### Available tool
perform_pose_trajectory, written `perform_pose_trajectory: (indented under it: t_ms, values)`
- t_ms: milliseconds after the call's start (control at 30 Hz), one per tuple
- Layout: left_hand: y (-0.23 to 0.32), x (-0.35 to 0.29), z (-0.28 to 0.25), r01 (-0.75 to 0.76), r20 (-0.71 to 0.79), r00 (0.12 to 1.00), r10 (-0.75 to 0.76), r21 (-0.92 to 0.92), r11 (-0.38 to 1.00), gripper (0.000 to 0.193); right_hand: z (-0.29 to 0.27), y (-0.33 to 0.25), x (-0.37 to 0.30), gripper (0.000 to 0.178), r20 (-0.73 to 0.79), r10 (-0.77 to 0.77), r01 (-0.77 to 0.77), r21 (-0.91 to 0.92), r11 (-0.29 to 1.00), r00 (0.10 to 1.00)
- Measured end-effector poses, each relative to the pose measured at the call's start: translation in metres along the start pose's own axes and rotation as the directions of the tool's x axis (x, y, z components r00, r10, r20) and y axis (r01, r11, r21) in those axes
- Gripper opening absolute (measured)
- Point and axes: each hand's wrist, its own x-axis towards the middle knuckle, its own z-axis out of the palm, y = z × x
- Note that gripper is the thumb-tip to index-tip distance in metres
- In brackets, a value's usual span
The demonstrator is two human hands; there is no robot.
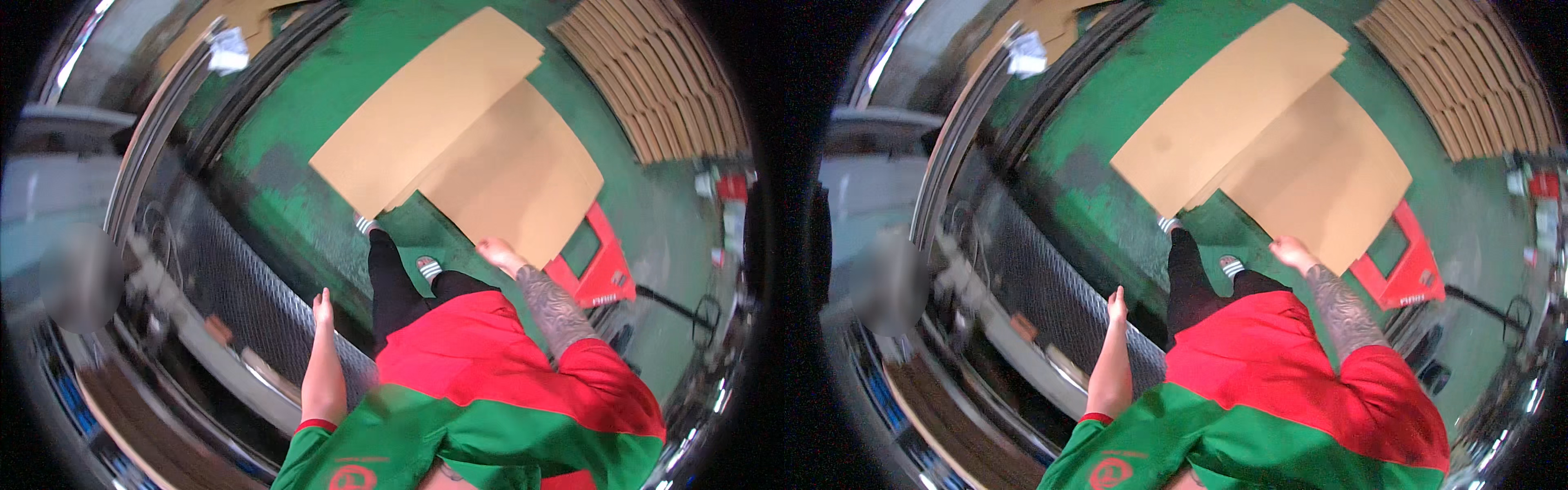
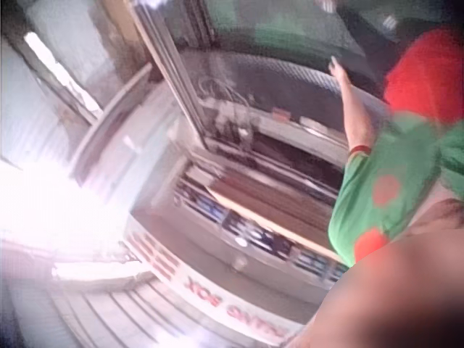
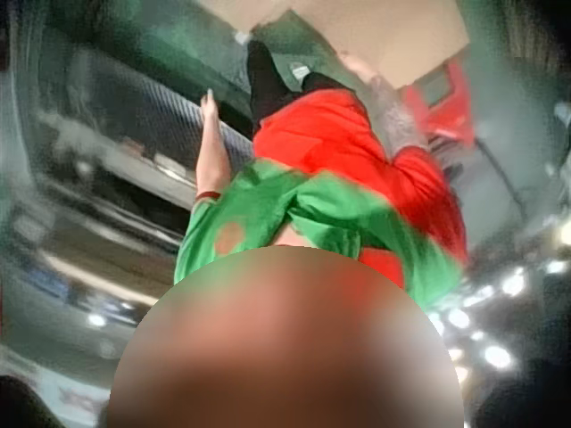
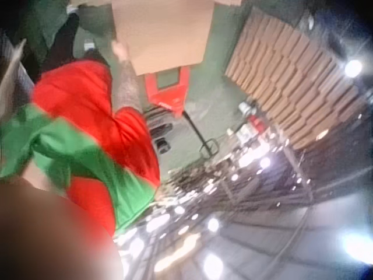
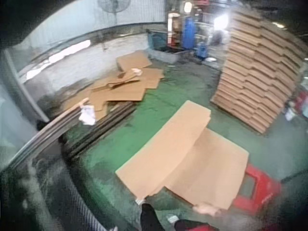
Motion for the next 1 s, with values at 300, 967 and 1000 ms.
perform_pose_trajectory:
  t_ms: [300, 967, 1000]
  values:
    - [0.140, 0.233, 0.101, 0.354, 0.436, 0.859, -0.269, -0.125, 0.927, 0.121, 0.003, -0.074, 0.042, 0.073, -0.116, 0.371, -0.376, -0.026, 0.926, 0.921]
    - [0.190, 0.389, 0.375, 0.334, 0.507, 0.861, 0.042, -0.625, 0.705, 0.081, 0.045, -0.124, 0.174, 0.110, 0.113, 0.584, -0.541, -0.270, 0.796, 0.804]
    - [0.197, 0.388, 0.392, 0.304, 0.440, 0.898, -0.016, -0.593, 0.746, 0.081, 0.043, -0.123, 0.174, 0.109, 0.122, 0.597, -0.555, -0.261, 0.790, 0.793]
